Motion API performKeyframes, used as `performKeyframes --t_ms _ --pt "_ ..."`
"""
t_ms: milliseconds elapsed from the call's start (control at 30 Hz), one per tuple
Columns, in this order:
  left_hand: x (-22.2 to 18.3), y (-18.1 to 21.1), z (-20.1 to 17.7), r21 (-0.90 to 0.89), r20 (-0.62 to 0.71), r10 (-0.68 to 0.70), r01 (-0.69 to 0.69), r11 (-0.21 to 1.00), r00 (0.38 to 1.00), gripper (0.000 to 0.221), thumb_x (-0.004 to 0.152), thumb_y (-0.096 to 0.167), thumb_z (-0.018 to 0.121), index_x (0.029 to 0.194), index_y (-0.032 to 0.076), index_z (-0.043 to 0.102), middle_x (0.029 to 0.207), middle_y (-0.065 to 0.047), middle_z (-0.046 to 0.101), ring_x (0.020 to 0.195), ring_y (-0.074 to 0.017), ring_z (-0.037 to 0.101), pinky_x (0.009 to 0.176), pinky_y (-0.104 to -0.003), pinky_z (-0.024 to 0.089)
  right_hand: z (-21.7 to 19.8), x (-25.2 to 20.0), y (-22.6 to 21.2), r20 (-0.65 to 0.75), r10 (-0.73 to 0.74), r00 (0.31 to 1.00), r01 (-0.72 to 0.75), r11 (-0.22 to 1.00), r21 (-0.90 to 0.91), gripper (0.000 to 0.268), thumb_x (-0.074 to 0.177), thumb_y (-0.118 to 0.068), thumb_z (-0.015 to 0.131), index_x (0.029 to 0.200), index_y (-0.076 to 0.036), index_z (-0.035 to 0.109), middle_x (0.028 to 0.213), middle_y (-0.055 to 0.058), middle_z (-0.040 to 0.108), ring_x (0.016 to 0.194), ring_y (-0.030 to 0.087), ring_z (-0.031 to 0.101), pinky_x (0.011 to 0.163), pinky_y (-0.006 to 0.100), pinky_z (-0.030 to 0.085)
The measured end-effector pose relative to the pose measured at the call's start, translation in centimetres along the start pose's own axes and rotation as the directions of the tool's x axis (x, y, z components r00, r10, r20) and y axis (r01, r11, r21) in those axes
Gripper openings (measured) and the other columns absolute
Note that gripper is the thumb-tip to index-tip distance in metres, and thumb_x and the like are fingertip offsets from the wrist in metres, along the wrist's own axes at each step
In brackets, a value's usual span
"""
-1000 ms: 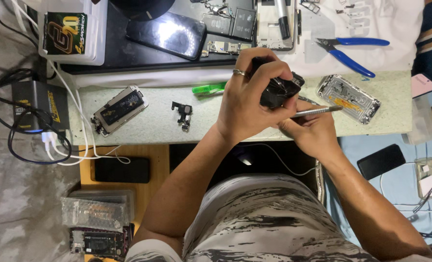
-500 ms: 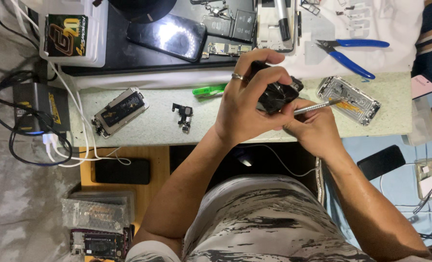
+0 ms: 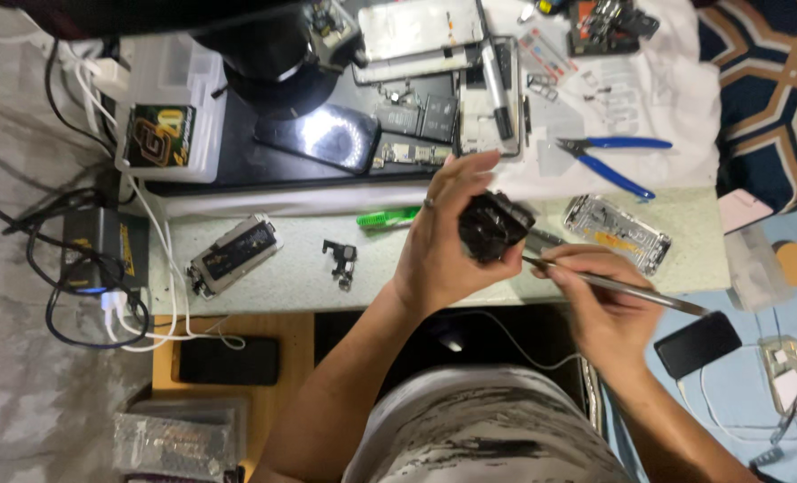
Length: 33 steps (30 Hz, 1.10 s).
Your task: The person uses a metal prying tool to carefully separate the screen assembly from the smartphone's frame. They work along the edges to release the adhesive and then lift the screen away from the body.
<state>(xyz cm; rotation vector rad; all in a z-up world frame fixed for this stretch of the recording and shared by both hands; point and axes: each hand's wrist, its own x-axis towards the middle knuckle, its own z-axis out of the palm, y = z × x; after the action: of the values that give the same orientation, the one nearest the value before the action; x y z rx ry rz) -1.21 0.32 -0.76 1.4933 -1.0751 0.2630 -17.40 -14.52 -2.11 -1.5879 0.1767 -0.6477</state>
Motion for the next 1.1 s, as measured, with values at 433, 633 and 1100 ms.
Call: performKeyframes --t_ms 433,633,1100 --pt "-0.7 1.2 -1.0 -0.038 0.035 -0.051 0.052 0.998 0.998 0.101 0.075 0.014 0.090 0.153 0.009 0.027 0.151 -0.014 0.054 0.136 -0.0305 0.060 0.132 -0.059 0.027 1.9 4.0 -6.9 0.127 -0.060 0.990 0.070 0.994 -0.078 0.017 0.097 0.011 0.067 0.112 0.005 0.063 0.112 0.022 0.071 0.106 0.024 0.071 0.099 0.033 0.058" --pt "-1.1 1.1 -1.4 -0.064 0.037 -0.029 0.031 0.997 0.999 0.104 0.075 0.015 0.090 0.154 0.009 0.023 0.153 -0.014 0.052 0.139 -0.0304 0.058 0.132 -0.059 0.026 3.2 4.5 -8.2 0.187 -0.170 0.967 0.215 0.943 -0.254 0.016 0.092 0.007 0.072 0.107 0.004 0.065 0.111 0.021 0.073 0.102 0.023 0.073 0.094 0.030 0.057" --pt "-1.6 1.9 -2.0 -0.164 -0.007 -0.101 0.099 0.982 0.995 0.100 0.074 0.012 0.090 0.156 0.010 0.032 0.161 -0.022 0.040 0.152 -0.0367 0.045 0.129 -0.042 0.040 4.2 4.8 -8.9 0.185 -0.100 0.978 0.154 0.940 -0.305 0.012 0.092 0.004 0.073 0.103 0.004 0.069 0.106 0.020 0.075 0.089 0.022 0.075 0.083 0.030 0.061"
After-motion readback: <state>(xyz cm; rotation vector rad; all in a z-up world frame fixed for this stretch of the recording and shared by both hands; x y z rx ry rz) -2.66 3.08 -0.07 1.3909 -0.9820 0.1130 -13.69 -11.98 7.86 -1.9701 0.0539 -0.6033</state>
